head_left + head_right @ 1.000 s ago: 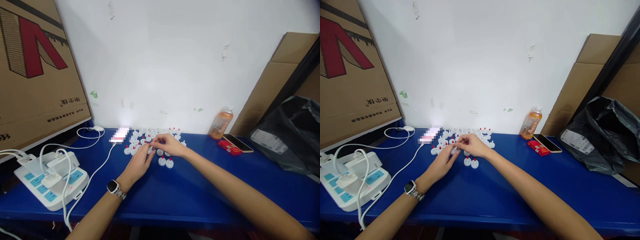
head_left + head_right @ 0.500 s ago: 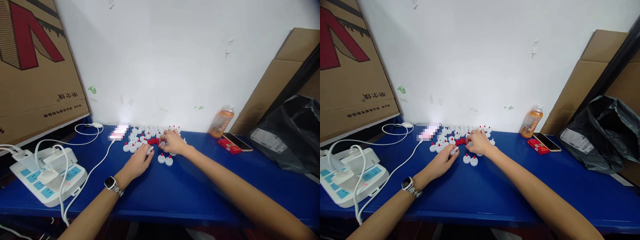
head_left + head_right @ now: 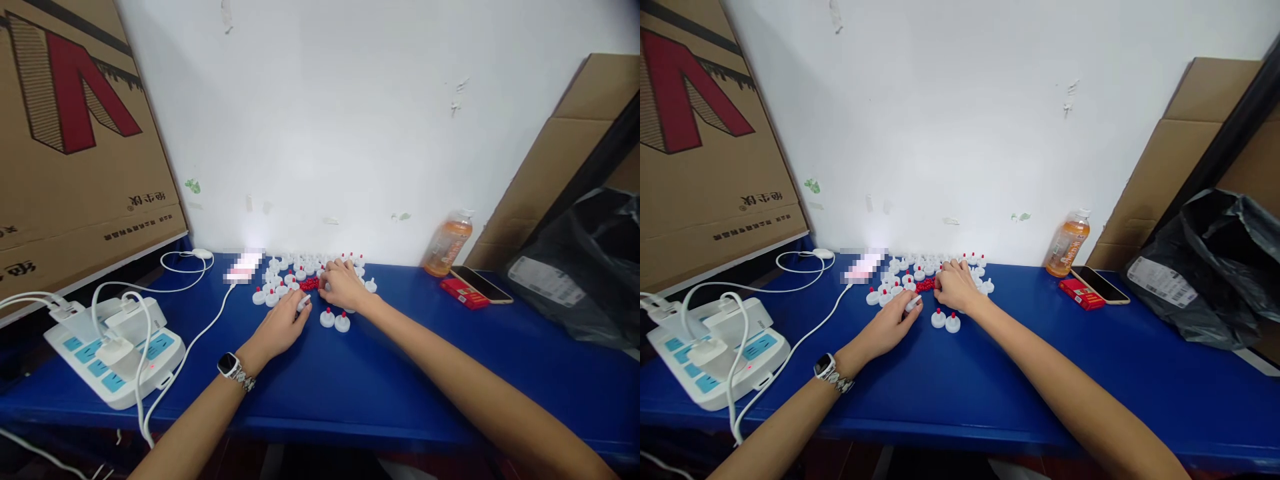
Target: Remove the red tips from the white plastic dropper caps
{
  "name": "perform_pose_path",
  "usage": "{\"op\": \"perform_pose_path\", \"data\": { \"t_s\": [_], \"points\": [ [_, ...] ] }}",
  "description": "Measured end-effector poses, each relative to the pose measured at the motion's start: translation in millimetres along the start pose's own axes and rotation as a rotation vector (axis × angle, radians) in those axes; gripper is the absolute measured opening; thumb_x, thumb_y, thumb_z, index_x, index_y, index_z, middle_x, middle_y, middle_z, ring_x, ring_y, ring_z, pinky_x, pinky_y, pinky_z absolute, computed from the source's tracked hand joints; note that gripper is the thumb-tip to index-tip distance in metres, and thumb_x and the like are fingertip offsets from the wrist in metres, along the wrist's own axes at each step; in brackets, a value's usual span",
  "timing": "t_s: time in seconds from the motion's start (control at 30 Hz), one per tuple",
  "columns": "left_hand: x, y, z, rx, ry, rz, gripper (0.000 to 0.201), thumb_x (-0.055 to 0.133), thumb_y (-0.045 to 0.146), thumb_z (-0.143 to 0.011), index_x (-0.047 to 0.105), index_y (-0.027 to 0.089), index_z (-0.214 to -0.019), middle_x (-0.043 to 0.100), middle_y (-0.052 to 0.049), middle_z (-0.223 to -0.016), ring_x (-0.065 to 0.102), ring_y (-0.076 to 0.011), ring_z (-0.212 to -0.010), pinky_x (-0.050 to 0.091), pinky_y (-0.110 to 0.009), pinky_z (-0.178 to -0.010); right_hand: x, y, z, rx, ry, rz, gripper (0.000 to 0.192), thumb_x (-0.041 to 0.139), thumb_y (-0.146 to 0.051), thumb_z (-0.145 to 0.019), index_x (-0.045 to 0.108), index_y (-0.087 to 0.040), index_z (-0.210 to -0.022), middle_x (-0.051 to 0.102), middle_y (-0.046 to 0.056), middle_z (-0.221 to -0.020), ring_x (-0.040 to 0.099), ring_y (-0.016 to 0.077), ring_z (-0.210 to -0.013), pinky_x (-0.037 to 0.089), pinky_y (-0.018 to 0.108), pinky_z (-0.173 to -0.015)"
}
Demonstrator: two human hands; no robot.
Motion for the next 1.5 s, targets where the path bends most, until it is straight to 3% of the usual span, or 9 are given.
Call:
{"op": "perform_pose_path", "data": {
  "t_s": [0.2,0.33,0.43,0.6,0.83,1.13,1.33,1.4,1.5],
  "points": [
    [-0.3,4.2,0.4,0.011,-0.001,0.015,0.025,0.035,0.04,-0.099,0.051,0.021,-0.101,0.058,-0.006,-0.1,0.056,-0.0211,-0.093,0.046,-0.036,-0.081,-19.7,-1.5,13.6,0.134,0.152,-0.555,0.004,0.056,-0.021,-0.078,0.06,-0.019,-0.078,0.063,-0.001,-0.07,0.053,0.0134,-0.065,0.04,0.025,-0.063],
    [1.7,3.7,0.2,0.001,0.001,0.03,0.026,0.034,0.042,-0.1,0.049,0.021,-0.096,0.058,-0.005,-0.095,0.057,-0.0204,-0.089,0.046,-0.035,-0.079,-22.6,-9.6,22.3,0.181,0.223,-0.764,0.01,0.056,-0.022,-0.081,0.063,-0.019,-0.074,0.065,-0.001,-0.069,0.054,0.0118,-0.062,0.041,0.022,-0.06],
    [2.1,3.8,1.0,0.003,0.01,0.099,0.026,0.034,0.042,-0.101,0.048,0.02,-0.104,0.059,-0.006,-0.099,0.058,-0.0208,-0.092,0.047,-0.037,-0.082,-13.9,-13.8,24.8,0.219,0.229,-0.844,0.015,0.057,-0.027,-0.083,0.065,-0.019,-0.072,0.065,0.0,-0.067,0.055,0.0117,-0.06,0.04,0.022,-0.057],
    [0.2,6.8,3.2,0.016,0.025,0.171,0.028,0.034,0.041,-0.101,0.046,0.02,-0.115,0.06,-0.009,-0.108,0.06,-0.0226,-0.1,0.048,-0.038,-0.087,-6.8,-15.4,26.3,0.25,0.256,-0.893,0.021,0.058,-0.034,-0.085,0.063,-0.019,-0.071,0.062,-0.001,-0.062,0.054,0.012,-0.056,0.039,0.023,-0.054],
    [0.5,8.1,3.2,0.019,0.033,0.196,0.027,0.035,0.041,-0.101,0.046,0.019,-0.112,0.061,-0.01,-0.105,0.06,-0.0246,-0.1,0.048,-0.041,-0.086,-20.7,-20.3,32.3,0.245,0.316,-0.918,0.026,0.058,-0.038,-0.085,0.056,-0.019,-0.067,0.054,-0.003,-0.056,0.047,0.0114,-0.052,0.035,0.024,-0.051],
    [-7.8,16.2,4.0,0.079,0.089,0.232,0.028,0.037,0.034,-0.102,0.043,0.018,-0.123,0.058,-0.014,-0.122,0.059,-0.0249,-0.111,0.046,-0.043,-0.097,-30.0,-34.4,35.4,0.159,0.333,-0.917,0.025,0.057,-0.035,-0.086,0.053,-0.019,-0.068,0.047,-0.004,-0.057,0.042,0.0107,-0.054,0.033,0.025,-0.054],
    [-9.4,23.9,2.9,0.104,0.104,0.187,0.033,0.036,0.034,-0.102,0.04,0.019,-0.131,0.056,-0.013,-0.129,0.057,-0.024,-0.117,0.047,-0.041,-0.098,-29.2,-31.4,30.4,0.146,0.275,-0.9,0.021,0.057,-0.034,-0.086,0.057,-0.018,-0.072,0.051,-0.004,-0.058,0.045,0.0113,-0.056,0.037,0.025,-0.057],
    [-19.5,25.5,3.3,0.1,0.156,0.066,0.04,0.042,0.038,-0.1,0.039,0.019,-0.135,0.055,-0.013,-0.131,0.054,-0.0261,-0.12,0.045,-0.043,-0.1,-28.4,-24.7,26.4,0.149,0.24,-0.884,0.019,0.058,-0.033,-0.085,0.06,-0.018,-0.075,0.058,-0.002,-0.062,0.05,0.0122,-0.058,0.039,0.025,-0.058],
    [-56.0,20.7,4.5,0.069,0.328,-0.15,0.034,0.045,0.037,-0.098,0.049,0.02,-0.127,0.058,-0.011,-0.124,0.053,-0.0271,-0.118,0.042,-0.044,-0.102,-24.8,-17.8,17.3,0.118,0.162,-0.769,0.014,0.057,-0.028,-0.084,0.064,-0.018,-0.077,0.065,0.001,-0.069,0.056,0.0135,-0.063,0.041,0.025,-0.06]
  ]
}}
Point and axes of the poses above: each hand's wrist, its own z-axis away from the middle knuckle, its own x-axis out of the palm, y = z × x, the point moved 10 cm from there along -z, towards the middle knuckle
